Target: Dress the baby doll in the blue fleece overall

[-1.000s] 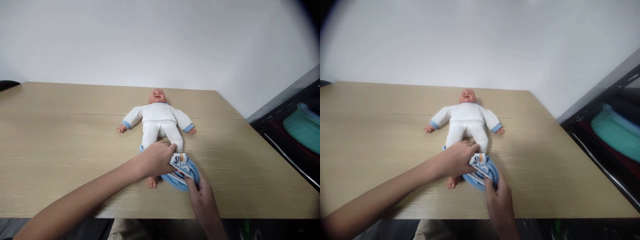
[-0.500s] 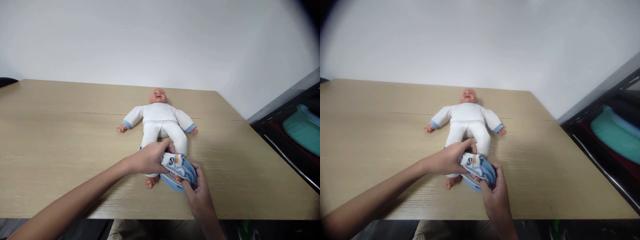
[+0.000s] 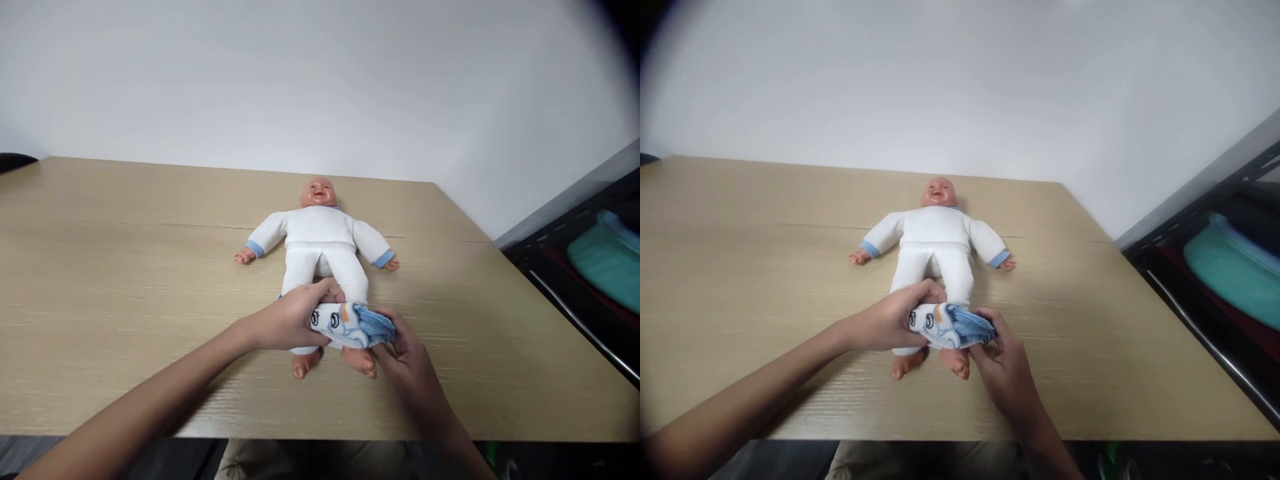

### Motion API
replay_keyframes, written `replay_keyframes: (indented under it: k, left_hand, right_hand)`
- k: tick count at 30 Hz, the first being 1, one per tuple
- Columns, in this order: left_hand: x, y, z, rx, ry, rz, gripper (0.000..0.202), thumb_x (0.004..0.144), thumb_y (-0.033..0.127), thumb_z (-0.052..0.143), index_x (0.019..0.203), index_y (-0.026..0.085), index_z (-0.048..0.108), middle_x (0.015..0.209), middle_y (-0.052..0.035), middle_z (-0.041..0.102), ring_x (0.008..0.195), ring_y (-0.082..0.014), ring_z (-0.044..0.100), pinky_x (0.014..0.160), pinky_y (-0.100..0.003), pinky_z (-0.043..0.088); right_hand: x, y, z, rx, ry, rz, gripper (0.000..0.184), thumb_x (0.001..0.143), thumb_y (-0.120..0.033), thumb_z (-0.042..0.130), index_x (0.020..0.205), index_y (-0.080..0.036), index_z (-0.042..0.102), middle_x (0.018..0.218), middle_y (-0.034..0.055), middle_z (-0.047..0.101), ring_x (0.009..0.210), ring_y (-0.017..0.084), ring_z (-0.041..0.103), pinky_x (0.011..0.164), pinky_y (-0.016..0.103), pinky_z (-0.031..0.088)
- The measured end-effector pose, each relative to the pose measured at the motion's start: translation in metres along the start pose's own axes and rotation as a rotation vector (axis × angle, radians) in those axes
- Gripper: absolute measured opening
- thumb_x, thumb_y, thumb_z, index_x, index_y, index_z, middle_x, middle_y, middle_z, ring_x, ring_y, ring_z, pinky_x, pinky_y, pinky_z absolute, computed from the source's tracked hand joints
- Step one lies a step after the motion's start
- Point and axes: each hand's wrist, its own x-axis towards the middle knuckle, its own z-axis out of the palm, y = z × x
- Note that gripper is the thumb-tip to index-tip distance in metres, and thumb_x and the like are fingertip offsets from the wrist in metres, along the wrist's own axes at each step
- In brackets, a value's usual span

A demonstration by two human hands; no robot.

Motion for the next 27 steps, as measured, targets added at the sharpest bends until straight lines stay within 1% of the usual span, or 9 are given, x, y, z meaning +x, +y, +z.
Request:
replay_keyframes:
  k: [4,8,11,14,17,21,23,25,27]
  left_hand:
    - [-0.002,-0.001,-0.003,0.07,0.013,0.061,0.043,0.085,0.017,0.076,0.125,0.021,0.06,0.119,-0.0072,0.069,0.108,-0.0246,0.067,0.091,-0.036,0.051]
    - [-0.004,0.0,-0.008,0.123,0.002,0.067,0.033,0.095,0.026,0.074,0.126,0.022,0.063,0.118,-0.0083,0.072,0.109,-0.026,0.067,0.093,-0.038,0.051]
    - [-0.004,0.001,-0.01,0.141,-0.011,0.064,0.023,0.099,0.031,0.073,0.12,0.022,0.068,0.115,-0.0078,0.072,0.106,-0.0258,0.066,0.092,-0.038,0.051]
    - [-0.002,0.001,-0.01,0.146,-0.026,0.055,0.016,0.1,0.033,0.073,0.11,0.021,0.07,0.105,-0.0058,0.07,0.099,-0.0237,0.065,0.087,-0.036,0.05]
    - [-0.002,0.003,-0.011,0.171,-0.026,0.034,0.024,0.099,0.039,0.075,0.113,0.021,0.07,0.106,-0.0064,0.07,0.099,-0.0241,0.064,0.087,-0.036,0.05]
    - [-0.009,0.006,-0.02,0.232,-0.022,0.081,0.048,0.094,0.055,0.081,0.127,0.022,0.068,0.125,-0.01,0.069,0.118,-0.0291,0.062,0.105,-0.043,0.049]
    - [-0.018,0.005,-0.029,0.252,0.003,0.11,0.047,0.094,0.056,0.08,0.127,0.024,0.068,0.143,-0.0107,0.064,0.134,-0.0315,0.056,0.117,-0.046,0.045]
    - [-0.028,0.001,-0.039,0.298,0.049,0.089,0.046,0.093,0.056,0.081,0.125,0.026,0.069,0.163,-0.0104,0.051,0.152,-0.0363,0.043,0.126,-0.053,0.039]
    - [-0.038,-0.004,-0.048,0.358,0.079,0.033,0.049,0.089,0.057,0.084,0.125,0.027,0.07,0.175,-0.0087,0.037,0.161,-0.0423,0.027,0.131,-0.061,0.033]
  right_hand:
    - [0.014,-0.013,-0.016,-0.104,-0.134,-0.031,0.026,0.097,-0.033,0.066,0.121,-0.023,0.07,0.105,0.0052,0.08,0.096,0.025,0.076,0.077,0.033,0.06]
    - [0.032,-0.019,-0.032,-0.239,-0.32,-0.183,0.014,0.098,-0.03,0.066,0.108,-0.023,0.072,0.1,0.0027,0.077,0.093,0.024,0.071,0.083,0.035,0.057]
    - [0.045,-0.019,-0.039,-0.267,-0.433,-0.248,0.008,0.097,-0.028,0.067,0.101,-0.023,0.072,0.101,0.0032,0.075,0.093,0.024,0.069,0.088,0.037,0.057]
    - [0.053,-0.019,-0.043,-0.293,-0.49,-0.265,0.012,0.097,-0.032,0.07,0.105,-0.024,0.073,0.104,0.0039,0.075,0.096,0.025,0.068,0.089,0.039,0.058]
    - [0.056,-0.022,-0.046,-0.328,-0.534,-0.275,0.019,0.099,-0.039,0.072,0.11,-0.025,0.074,0.108,0.0041,0.074,0.1,0.025,0.069,0.091,0.038,0.059]
    - [0.056,-0.024,-0.053,-0.404,-0.505,-0.335,0.031,0.097,-0.044,0.077,0.121,-0.025,0.072,0.125,0.0074,0.072,0.114,0.027,0.07,0.1,0.04,0.059]
    - [0.055,-0.021,-0.056,-0.422,-0.481,-0.367,0.038,0.094,-0.043,0.08,0.127,-0.027,0.071,0.138,0.0089,0.069,0.129,0.03,0.066,0.109,0.044,0.058]
    - [0.055,-0.018,-0.058,-0.404,-0.47,-0.392,0.04,0.093,-0.042,0.08,0.129,-0.028,0.07,0.145,0.0097,0.065,0.14,0.031,0.062,0.115,0.048,0.054]
    - [0.056,-0.016,-0.059,-0.363,-0.435,-0.406,0.032,0.096,-0.04,0.078,0.125,-0.028,0.071,0.148,0.0106,0.063,0.144,0.031,0.059,0.12,0.05,0.051]
